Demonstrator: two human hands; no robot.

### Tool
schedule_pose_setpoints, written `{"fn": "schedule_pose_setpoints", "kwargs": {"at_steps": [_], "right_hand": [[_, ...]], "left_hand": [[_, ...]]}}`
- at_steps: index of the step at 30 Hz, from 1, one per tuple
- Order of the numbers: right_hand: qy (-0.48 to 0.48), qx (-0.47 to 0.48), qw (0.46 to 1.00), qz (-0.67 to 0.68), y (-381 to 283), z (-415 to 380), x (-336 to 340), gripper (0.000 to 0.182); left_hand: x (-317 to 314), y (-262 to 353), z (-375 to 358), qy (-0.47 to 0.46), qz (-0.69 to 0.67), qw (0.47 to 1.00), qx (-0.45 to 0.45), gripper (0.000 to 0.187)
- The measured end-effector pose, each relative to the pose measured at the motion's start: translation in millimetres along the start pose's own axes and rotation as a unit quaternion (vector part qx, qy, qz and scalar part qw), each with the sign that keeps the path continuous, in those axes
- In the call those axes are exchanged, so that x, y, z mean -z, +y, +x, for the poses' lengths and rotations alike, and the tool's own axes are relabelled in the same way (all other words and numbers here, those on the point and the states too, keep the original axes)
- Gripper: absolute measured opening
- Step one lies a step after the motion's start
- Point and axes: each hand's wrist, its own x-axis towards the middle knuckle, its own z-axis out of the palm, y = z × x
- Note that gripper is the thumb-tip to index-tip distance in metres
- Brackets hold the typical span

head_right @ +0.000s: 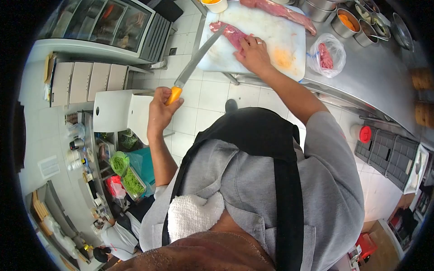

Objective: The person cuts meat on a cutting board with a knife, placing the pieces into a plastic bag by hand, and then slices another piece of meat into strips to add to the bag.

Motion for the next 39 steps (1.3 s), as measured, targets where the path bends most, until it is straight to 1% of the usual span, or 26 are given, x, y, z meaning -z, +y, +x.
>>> {"fn": "schedule_pose_setpoints", "kwargs": {"at_steps": [2,3,5,6,8,12,13,14,15,16,18,19,21,23,24,25,26,27,28,30,31,34,35,36,38,39], "right_hand": [[0.025,0.047,0.998,0.016,16.4,1.1,-1.1,0.041],[0.027,0.049,0.998,0.017,25.5,0.3,3.1,0.041],[0.034,0.063,0.997,0.003,44.3,-2.5,18.0,0.026],[0.033,0.061,0.998,0.0,47.9,-0.8,21.7,0.026],[-0.051,0.004,0.999,-0.004,53.1,4.6,22.7,0.025],[-0.007,-0.031,0.999,0.027,65.9,24.5,10.4,0.022],[-0.045,-0.154,0.973,0.169,68.8,32.0,12.5,0.02],[-0.074,-0.273,0.91,0.304,75.3,36.9,17.0,0.019],[-0.079,-0.38,0.808,0.442,82.2,40.0,24.2,0.022],[-0.064,-0.39,0.809,0.434,92.1,34.9,47.1,0.022],[-0.048,-0.346,0.738,0.578,110.5,29.4,102.6,0.019],[0.053,-0.361,0.711,0.602,108.1,25.1,134.1,0.021],[0.082,-0.392,0.704,0.587,154.2,9.1,169.0,0.02],[0.26,-0.311,0.756,0.514,198.9,-12.7,155.8,0.018],[0.262,-0.31,0.759,0.51,196.2,-19.3,155.3,0.018],[0.144,-0.286,0.929,0.188,188.6,-28.8,155.9,0.02],[0.004,-0.224,0.961,-0.161,184.1,-39.9,151.9,0.023],[0.086,-0.261,0.952,-0.132,212.0,-62.6,98.3,0.032],[0.088,-0.264,0.951,-0.133,213.0,-65.8,97.3,0.032],[0.031,-0.287,0.952,-0.101,216.5,-60.0,98.7,0.036],[-0.029,-0.34,0.936,-0.081,202.5,-49.5,119.7,0.04],[-0.04,-0.346,0.937,-0.031,192.3,-35.3,159.2,0.05],[0.087,-0.289,0.953,-0.024,199.6,-46.3,141.7,0.052],[0.084,-0.287,0.954,-0.025,206.8,-60.6,119.1,0.052],[0.052,-0.135,0.981,-0.126,227.2,-85.3,82.2,0.047],[-0.01,-0.16,0.987,0.02,242.9,-77.0,93.4,0.036]], "left_hand": [[-6.2,-6.2,-2.2,-0.007,-0.014,1.0,0.002,0.037],[-5.5,0.8,-5.4,-0.006,0.012,1.0,0.002,0.037],[-7.2,1.1,-9.3,-0.004,-0.003,1.0,0.026,0.037],[-9.6,0.3,-10.5,-0.006,-0.018,0.999,0.052,0.037],[-13.9,-4.3,-12.8,-0.003,-0.028,0.998,0.048,0.037],[-17.2,-11.8,-11.7,0.001,-0.003,1.0,-0.006,0.037],[-17.1,-12.3,-11.2,-0.01,-0.009,1.0,-0.019,0.037],[-16.4,-13.6,-11.7,-0.008,-0.006,1.0,-0.012,0.037],[-17.3,-13.7,-10.9,-0.006,-0.003,1.0,-0.004,0.036],[-18.8,-12.9,-9.6,-0.019,-0.008,1.0,-0.016,0.036],[-22.8,-12.0,-8.3,-0.014,-0.03,0.999,0.011,0.035],[-23.6,-4.8,-8.8,-0.019,-0.03,0.999,0.019,0.034],[-29.1,-8.9,-6.0,-0.024,-0.043,0.999,0.014,0.034],[-31.1,-9.9,-2.6,-0.027,-0.057,0.998,0.009,0.034],[-31.7,-6.5,0.1,-0.031,-0.036,0.999,0.005,0.033],[-34.1,-2.7,2.2,-0.036,-0.016,0.999,0.001,0.033],[-37.2,0.2,3.9,-0.039,-0.018,0.999,0.0,0.033],[-38.4,2.8,6.6,-0.046,-0.016,0.999,0.001,0.032],[-38.0,6.0,10.5,-0.052,-0.015,0.999,-0.001,0.032],[-39.4,14.1,16.3,-0.056,-0.023,0.998,-0.001,0.032],[-39.0,14.7,11.8,-0.066,-0.028,0.997,0.011,0.032],[-40.2,15.6,9.7,-0.052,-0.026,0.998,0.0,0.032],[-39.6,12.3,8.8,-0.051,-0.028,0.998,0.003,0.032],[-39.5,7.1,9.1,-0.051,-0.03,0.998,-0.004,0.032],[-40.4,-7.7,13.0,-0.049,-0.029,0.998,-0.012,0.033],[-41.8,-19.2,19.3,-0.055,-0.044,0.997,-0.02,0.033]]}}
